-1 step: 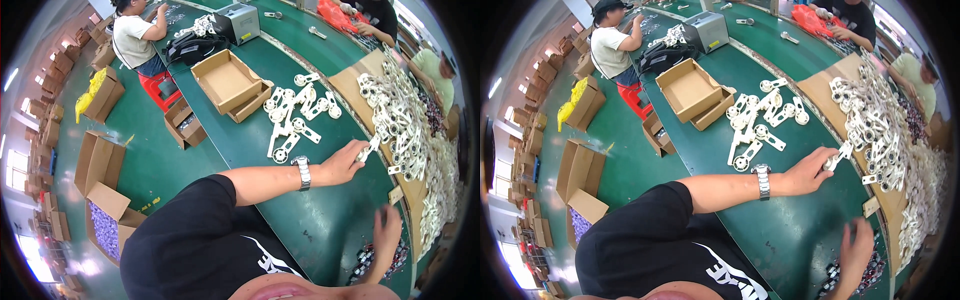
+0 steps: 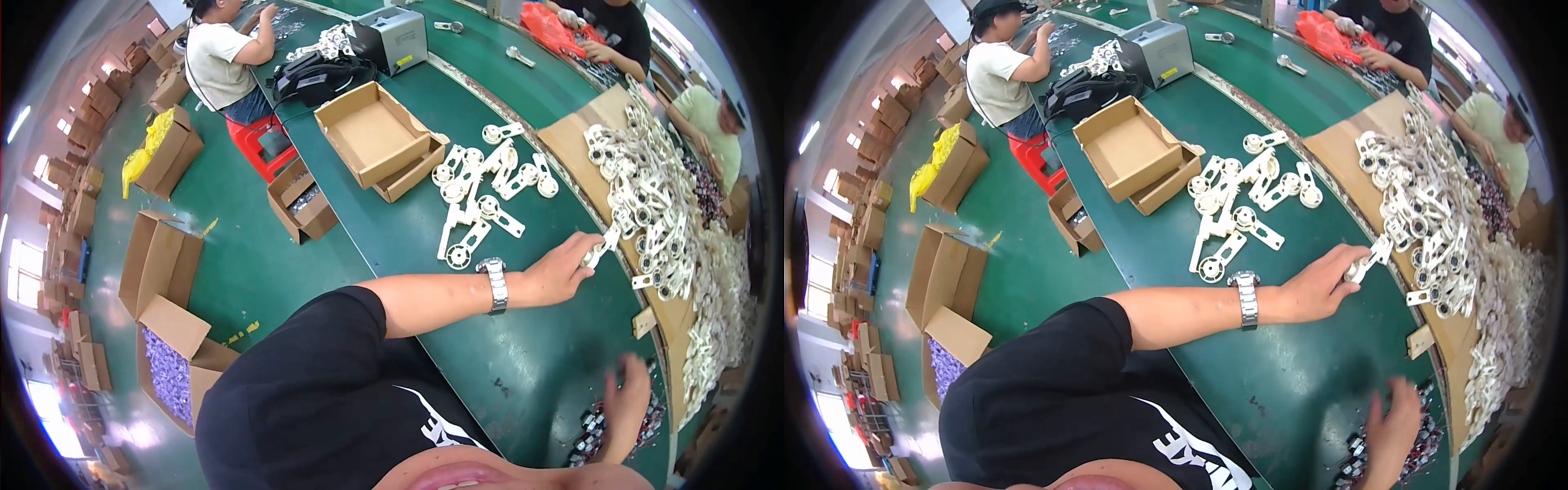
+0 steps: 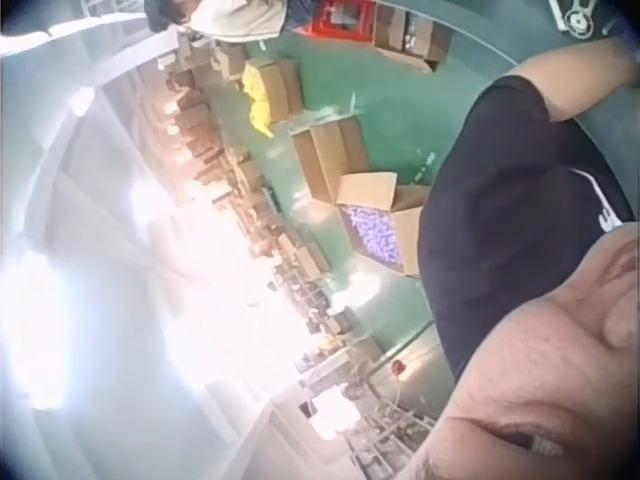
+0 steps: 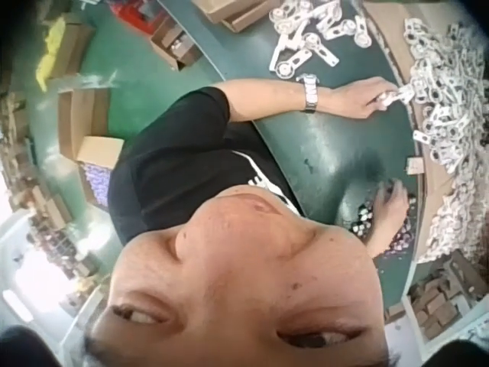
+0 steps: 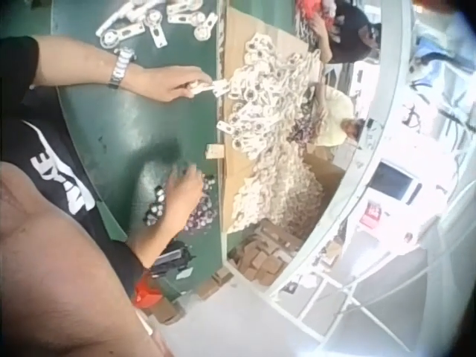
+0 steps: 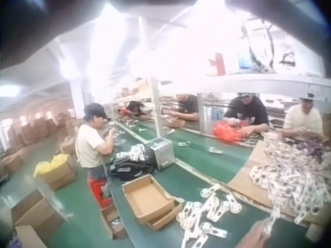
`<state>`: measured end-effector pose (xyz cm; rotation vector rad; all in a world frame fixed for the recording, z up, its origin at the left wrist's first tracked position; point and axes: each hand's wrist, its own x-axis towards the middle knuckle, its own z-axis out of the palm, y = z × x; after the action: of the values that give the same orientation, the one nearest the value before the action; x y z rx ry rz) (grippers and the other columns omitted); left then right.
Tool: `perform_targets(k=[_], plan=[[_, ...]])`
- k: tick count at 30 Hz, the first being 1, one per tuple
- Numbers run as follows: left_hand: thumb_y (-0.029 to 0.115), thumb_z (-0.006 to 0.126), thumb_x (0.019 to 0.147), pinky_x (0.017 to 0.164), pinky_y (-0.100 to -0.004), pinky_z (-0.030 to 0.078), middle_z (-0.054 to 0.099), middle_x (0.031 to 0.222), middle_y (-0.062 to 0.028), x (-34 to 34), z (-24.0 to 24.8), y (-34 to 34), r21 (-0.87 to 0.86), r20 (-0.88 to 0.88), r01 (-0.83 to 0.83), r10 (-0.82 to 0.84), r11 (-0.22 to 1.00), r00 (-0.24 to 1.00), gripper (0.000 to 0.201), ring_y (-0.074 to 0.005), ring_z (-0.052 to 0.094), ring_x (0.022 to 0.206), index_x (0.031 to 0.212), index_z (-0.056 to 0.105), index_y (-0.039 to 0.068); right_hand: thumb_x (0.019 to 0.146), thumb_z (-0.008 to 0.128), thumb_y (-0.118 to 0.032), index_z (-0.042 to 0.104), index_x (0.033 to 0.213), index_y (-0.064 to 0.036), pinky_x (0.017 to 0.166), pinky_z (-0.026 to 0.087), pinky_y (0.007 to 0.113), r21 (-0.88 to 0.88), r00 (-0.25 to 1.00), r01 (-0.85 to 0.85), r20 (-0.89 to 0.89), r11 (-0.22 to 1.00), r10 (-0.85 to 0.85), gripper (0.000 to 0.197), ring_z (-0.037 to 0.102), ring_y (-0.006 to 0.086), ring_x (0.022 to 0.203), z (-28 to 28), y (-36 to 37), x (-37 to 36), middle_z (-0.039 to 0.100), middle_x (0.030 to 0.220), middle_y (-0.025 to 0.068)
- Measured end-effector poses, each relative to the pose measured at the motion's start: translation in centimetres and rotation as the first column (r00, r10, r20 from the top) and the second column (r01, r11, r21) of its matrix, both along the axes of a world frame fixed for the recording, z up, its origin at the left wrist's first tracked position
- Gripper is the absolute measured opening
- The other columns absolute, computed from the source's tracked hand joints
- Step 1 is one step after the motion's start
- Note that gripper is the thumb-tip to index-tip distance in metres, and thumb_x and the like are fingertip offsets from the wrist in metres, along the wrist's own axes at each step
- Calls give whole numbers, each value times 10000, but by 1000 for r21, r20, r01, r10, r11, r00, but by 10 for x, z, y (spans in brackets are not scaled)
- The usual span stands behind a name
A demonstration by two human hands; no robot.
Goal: The person assembles small electronic components with wires into plastic housings by hand, taking the components from a cardboard box and fitting them into the housings.
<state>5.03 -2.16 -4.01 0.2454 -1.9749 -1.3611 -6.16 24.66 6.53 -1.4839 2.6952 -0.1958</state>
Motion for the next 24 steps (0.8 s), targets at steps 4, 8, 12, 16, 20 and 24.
perform_targets(k=[4,8,12,16,20,24], plan=[[12,592,982,1040,-470,451,508,1297,-220,-7,1,0,22,-23,57,-57,998,998,482,-423,566,1137,1431,418,36,638,814,2,563,1278,-58,973,491,505,247,988,112,77,962,-135,690,588,443,1140,-24,85,6,546,1243,223],[32,649,947,1041,-466,457,532,1266,-252,-36,-5,2,-52,-128,10,-17,999,992,459,-431,555,1175,1371,478,-5,770,714,26,630,1212,-24,995,486,493,15,977,214,14,977,-214,452,577,452,1166,-24,88,26,586,1203,226],[181,654,970,815,-444,536,668,1068,-228,6,33,-24,-184,128,-102,127,978,984,306,-373,662,915,1201,594,-9,893,690,-77,673,1190,-56,922,545,497,-99,991,133,33,986,-131,298,618,466,1091,-21,36,26,597,1244,248],[103,615,1001,889,-392,547,626,1224,-182,-34,-12,0,-122,130,-18,34,992,991,423,-259,659,1034,1384,506,-37,897,724,-285,632,1101,-82,790,573,507,-112,978,200,-36,973,-205,302,638,378,1008,-51,79,10,584,1063,158],[80,496,1084,892,-356,574,520,1385,-239,-23,-15,-3,-34,117,43,-38,999,992,497,-275,666,1042,1545,338,-21,866,773,-286,584,1050,-31,832,541,500,-424,954,249,-49,870,-297,367,621,360,1068,-66,79,14,606,1065,157],[83,502,1082,909,-366,574,466,1458,-257,-21,-13,0,-39,144,13,-7,999,990,516,-292,665,1067,1556,321,-14,901,753,-222,572,1041,-46,826,523,489,-660,945,317,158,681,-286,289,662,352,949,-60,57,16,673,952,150]])
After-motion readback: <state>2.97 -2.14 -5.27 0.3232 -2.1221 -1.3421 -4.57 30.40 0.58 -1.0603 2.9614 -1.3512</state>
